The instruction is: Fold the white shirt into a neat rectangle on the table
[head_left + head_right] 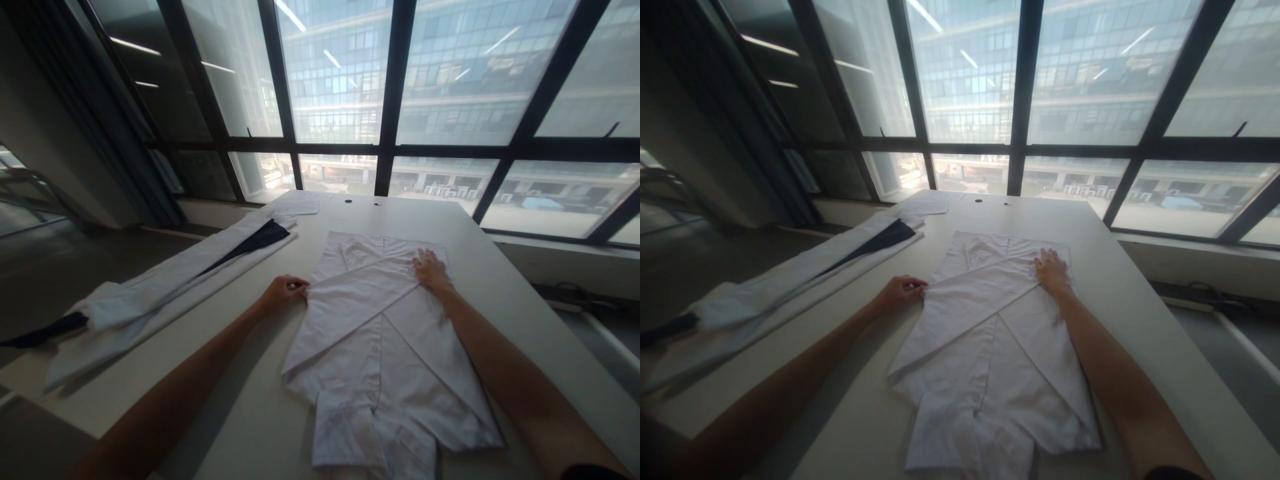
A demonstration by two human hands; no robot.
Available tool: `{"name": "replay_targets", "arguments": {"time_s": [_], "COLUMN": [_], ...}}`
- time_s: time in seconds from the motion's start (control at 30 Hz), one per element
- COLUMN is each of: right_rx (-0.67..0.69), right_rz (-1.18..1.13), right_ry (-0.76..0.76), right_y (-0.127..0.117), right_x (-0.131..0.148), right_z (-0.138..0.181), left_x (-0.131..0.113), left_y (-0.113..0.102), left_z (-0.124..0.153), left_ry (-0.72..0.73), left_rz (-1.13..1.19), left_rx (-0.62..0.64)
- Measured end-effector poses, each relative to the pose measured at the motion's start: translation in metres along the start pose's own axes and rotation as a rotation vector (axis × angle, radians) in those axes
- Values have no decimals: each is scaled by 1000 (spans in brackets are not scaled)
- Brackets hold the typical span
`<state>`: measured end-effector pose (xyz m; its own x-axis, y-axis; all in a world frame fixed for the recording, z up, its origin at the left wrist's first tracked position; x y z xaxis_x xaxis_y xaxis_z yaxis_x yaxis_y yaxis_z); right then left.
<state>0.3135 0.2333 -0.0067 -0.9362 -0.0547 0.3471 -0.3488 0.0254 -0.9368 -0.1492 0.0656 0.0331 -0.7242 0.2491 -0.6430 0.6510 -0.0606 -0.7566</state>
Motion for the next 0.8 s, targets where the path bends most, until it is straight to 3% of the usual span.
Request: {"name": "replay_targets", "arguments": {"time_s": [0.13, 0.23, 0.37, 0.47, 0.57, 0.67, 0.8], "right_rx": [-126, -60, 55, 72, 65, 68, 57], "right_rz": [-86, -32, 93, 137, 164, 179, 188], "right_ry": [-42, -111, -140, -154, -172, -172, -184], "right_y": [-11, -3, 13, 17, 18, 19, 19], "right_x": [3, 10, 12, 10, 7, 5, 5], "right_z": [0, 1, 3, 1, -2, -4, -4], "left_x": [1, -11, -55, -93, -115, -117, -113], "left_y": [-1, -5, -1, 25, 57, 78, 83], "left_z": [1, 6, 24, 40, 56, 66, 77], "left_ry": [-17, 47, 261, 423, 513, 510, 476], "left_rz": [-27, -117, -260, -316, -383, -437, -469], "left_rx": [12, -4, -24, 156, 358, 493, 583]}}
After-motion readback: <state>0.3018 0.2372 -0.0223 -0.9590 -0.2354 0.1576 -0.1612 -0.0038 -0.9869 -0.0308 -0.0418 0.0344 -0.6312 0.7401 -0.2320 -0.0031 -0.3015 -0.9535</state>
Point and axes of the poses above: each hand's wrist, its own z-axis away from the middle knuckle, its own y-axis out of the palm, x = y × z, the point moved 7 cm from there along -z, towards the middle knuckle, and after that the axes turned 11 degrees about x, right-handed, at the moved point
